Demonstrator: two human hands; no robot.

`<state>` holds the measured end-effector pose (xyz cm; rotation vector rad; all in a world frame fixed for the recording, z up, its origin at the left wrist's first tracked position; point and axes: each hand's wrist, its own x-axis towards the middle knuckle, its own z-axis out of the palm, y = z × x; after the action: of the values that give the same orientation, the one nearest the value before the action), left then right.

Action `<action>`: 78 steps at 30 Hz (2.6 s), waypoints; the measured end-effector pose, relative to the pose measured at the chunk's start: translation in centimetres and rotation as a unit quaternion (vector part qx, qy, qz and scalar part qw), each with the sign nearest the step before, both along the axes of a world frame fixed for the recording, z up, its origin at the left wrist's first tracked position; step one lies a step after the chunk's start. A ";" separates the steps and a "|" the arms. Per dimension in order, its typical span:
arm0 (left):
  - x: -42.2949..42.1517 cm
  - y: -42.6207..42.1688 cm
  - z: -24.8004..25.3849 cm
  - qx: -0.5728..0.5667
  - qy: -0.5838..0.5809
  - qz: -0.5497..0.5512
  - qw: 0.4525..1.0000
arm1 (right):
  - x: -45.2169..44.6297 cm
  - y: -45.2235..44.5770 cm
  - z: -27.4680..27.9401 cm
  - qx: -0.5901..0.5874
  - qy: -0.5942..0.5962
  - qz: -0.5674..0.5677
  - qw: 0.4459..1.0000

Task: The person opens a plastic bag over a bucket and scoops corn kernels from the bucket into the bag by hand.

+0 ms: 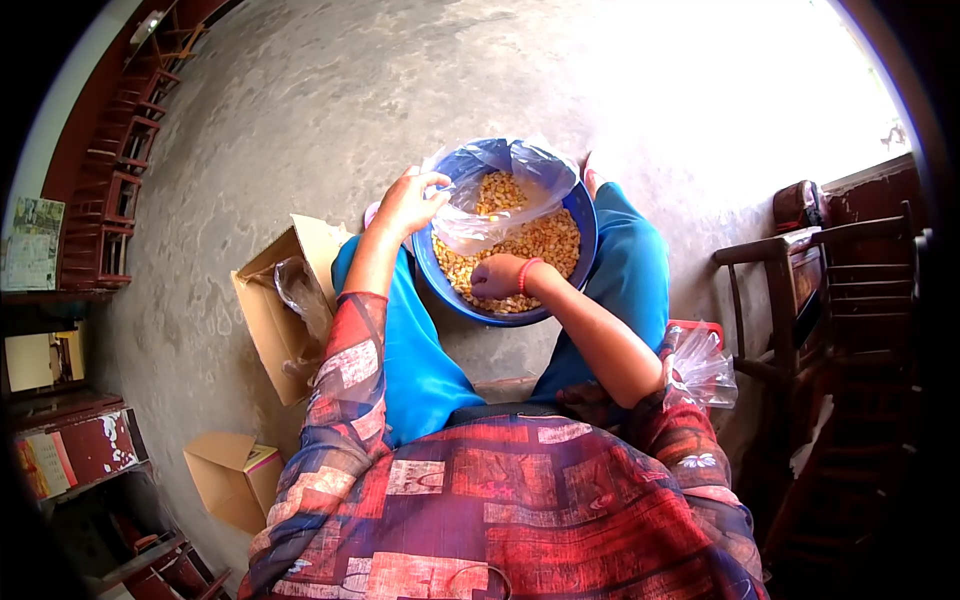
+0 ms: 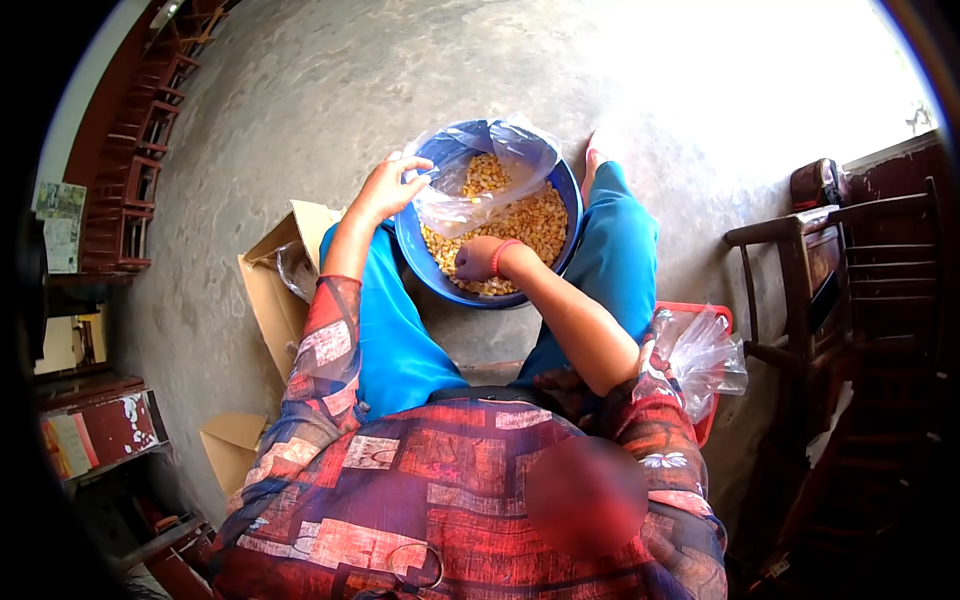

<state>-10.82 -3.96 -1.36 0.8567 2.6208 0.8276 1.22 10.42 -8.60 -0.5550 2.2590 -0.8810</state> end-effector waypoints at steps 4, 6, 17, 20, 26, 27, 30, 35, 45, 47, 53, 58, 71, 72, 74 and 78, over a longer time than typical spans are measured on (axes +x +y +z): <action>0.0 -0.1 0.0 0.005 0.010 -0.003 1.000 | 0.1 0.5 2.9 -0.185 -0.146 -0.134 0.963; -0.1 -0.2 -0.1 0.005 0.007 -0.005 1.000 | 0.4 0.5 5.3 -0.296 -0.269 -0.241 0.884; 0.0 -0.1 -0.1 0.023 0.017 0.000 1.000 | -0.1 1.1 3.9 -0.373 -0.335 -0.240 0.831; 0.1 -0.1 0.1 0.017 0.002 0.008 1.000 | 0.0 1.2 4.7 -0.392 -0.352 -0.237 0.816; 1.1 -0.3 0.9 0.031 0.005 0.035 0.999 | -0.3 1.1 3.1 -0.351 -0.339 -0.227 0.843; 1.1 -0.5 0.8 0.032 0.008 0.036 0.999 | -0.4 1.1 2.8 -0.326 -0.347 -0.230 0.849; 1.0 -1.2 1.1 0.110 0.120 0.050 0.985 | -0.6 1.1 1.7 -0.316 -0.349 -0.237 0.850; 4.4 -1.8 4.0 0.228 0.070 0.053 0.970 | -0.5 1.2 1.0 -0.264 -0.290 -0.261 0.882; 11.0 -1.5 7.7 0.275 -0.040 -0.051 0.959 | -0.3 1.4 0.5 -0.223 -0.215 -0.253 0.916; 9.7 -2.4 5.1 0.107 0.117 -0.002 0.987 | -0.2 1.4 1.2 -0.178 -0.240 -0.235 0.925; 7.3 -0.7 5.2 0.058 0.198 -0.028 0.978 | 0.2 1.1 1.5 -0.159 -0.260 -0.146 0.941; 3.6 -1.6 -1.3 0.025 0.103 0.113 0.988 | 0.8 1.0 2.6 -0.195 -0.282 -0.175 0.923; 4.3 -1.4 -0.6 0.082 0.082 0.050 0.992 | -1.2 2.8 7.2 -0.507 -0.179 -0.454 0.711; 4.4 -1.4 -0.5 0.077 0.081 0.045 0.993 | -1.9 3.1 6.8 -0.512 -0.156 -0.453 0.713; 4.6 -1.5 -0.6 0.070 0.080 0.039 0.994 | -3.1 3.2 6.9 -0.467 -0.067 -0.420 0.775; 5.5 -1.8 -1.1 0.096 0.094 0.065 0.989 | -3.7 4.5 6.9 -0.292 0.125 -0.323 0.891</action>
<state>-5.30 -5.81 -2.45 0.8566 2.8202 1.0985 -2.47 14.89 -1.68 -0.1438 2.4285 -1.9613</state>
